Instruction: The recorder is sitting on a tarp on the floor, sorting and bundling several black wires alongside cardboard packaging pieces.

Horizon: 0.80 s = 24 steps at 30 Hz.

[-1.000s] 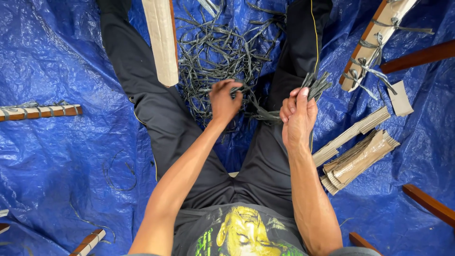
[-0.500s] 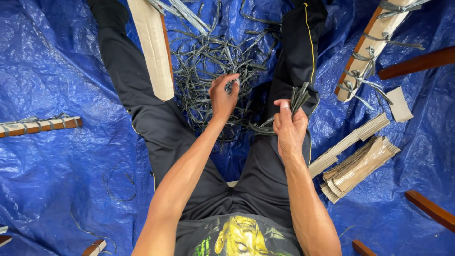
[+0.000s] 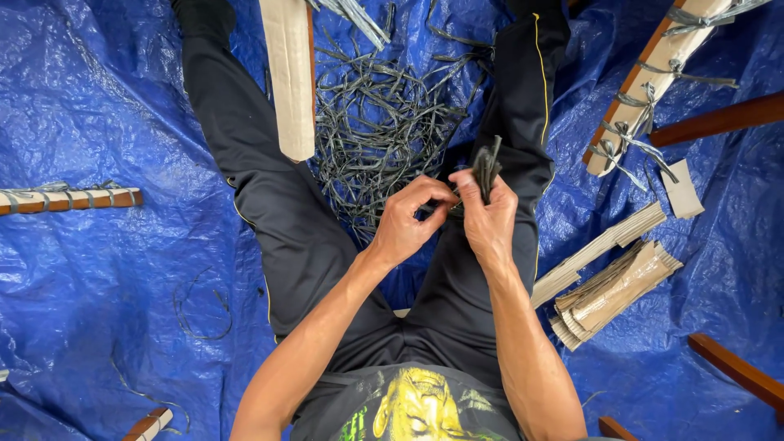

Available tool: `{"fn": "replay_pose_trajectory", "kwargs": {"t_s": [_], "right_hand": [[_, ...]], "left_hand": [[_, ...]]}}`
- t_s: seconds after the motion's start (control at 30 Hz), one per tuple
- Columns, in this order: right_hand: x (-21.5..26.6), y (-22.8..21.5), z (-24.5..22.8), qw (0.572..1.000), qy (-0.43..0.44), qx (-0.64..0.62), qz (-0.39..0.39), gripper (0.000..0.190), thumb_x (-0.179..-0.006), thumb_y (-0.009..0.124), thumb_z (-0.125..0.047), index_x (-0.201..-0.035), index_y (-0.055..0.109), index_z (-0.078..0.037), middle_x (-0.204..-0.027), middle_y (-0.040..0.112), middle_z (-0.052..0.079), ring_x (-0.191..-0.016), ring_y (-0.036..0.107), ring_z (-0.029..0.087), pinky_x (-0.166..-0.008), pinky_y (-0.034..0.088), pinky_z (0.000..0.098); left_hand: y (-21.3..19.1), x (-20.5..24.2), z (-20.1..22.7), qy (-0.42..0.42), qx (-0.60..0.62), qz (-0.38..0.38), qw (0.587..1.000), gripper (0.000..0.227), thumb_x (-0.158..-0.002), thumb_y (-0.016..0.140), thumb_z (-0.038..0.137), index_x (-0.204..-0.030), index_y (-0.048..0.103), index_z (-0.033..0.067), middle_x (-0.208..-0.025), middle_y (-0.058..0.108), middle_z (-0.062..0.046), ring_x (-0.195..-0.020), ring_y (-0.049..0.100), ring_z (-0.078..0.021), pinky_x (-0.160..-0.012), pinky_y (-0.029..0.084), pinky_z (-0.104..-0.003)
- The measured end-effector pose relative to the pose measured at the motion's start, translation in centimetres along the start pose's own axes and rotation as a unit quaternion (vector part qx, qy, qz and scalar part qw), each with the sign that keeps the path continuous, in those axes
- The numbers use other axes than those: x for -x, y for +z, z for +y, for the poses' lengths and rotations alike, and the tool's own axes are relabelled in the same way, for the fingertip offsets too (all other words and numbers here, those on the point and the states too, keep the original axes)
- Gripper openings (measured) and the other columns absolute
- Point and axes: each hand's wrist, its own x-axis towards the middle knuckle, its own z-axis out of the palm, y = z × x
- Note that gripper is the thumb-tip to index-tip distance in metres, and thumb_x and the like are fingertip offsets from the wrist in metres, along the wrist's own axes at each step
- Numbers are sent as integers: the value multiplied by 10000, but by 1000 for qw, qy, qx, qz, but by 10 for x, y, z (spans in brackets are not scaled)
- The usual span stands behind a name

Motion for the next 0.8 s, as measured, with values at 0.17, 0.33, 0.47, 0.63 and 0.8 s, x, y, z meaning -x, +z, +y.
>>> {"fn": "replay_pose_trajectory", "kwargs": {"t_s": [0.17, 0.33, 0.47, 0.63, 0.8], "right_hand": [[2, -26, 16, 995, -7, -50, 82, 291, -1104, 595, -278, -935, 654, -49, -713, 496, -67, -596, 400, 18, -518, 300, 205], [7, -46, -31, 971, -97, -134, 175, 383, -1139, 536, -334, -837, 517, -100, -749, 506, -19, -603, 418, 59, -527, 337, 223], [20, -63, -68, 948, -175, -194, 180, 440, -1193, 515, -361, -852, 428, -97, -770, 467, 38, -661, 463, 123, -536, 377, 250], [36, -67, -91, 943, -205, -193, 175, 521, -1236, 523, -379, -835, 393, -73, -765, 455, 78, -650, 467, 161, -577, 426, 299], [44, -60, -103, 951, -196, -196, 136, 522, -1223, 516, -410, -854, 379, -67, -689, 439, 83, -579, 455, 173, -543, 412, 292]], "left_hand": [[12, 16, -16, -71, 9, -22, 997, 251, -910, 690, -28, -1144, 623, 34, -1014, 713, -89, -921, 726, -250, -816, 566, -337], [6, 49, -89, -124, -111, -79, 983, 246, -909, 634, -11, -1145, 661, 51, -1009, 723, -139, -930, 714, -336, -789, 549, -408], [-9, 73, -144, -201, -252, 8, 946, 200, -952, 643, 111, -1145, 676, 73, -1085, 680, -135, -1034, 644, -350, -903, 514, -431], [5, 58, -141, -164, -281, -43, 945, 217, -917, 687, 191, -1115, 728, 111, -1365, 588, -111, -1271, 542, -345, -1080, 467, -452], [40, 27, -135, -109, -367, -193, 903, 293, -708, 823, 232, -967, 773, 102, -1586, 287, -261, -1467, 213, -473, -1132, 226, -595]]}}
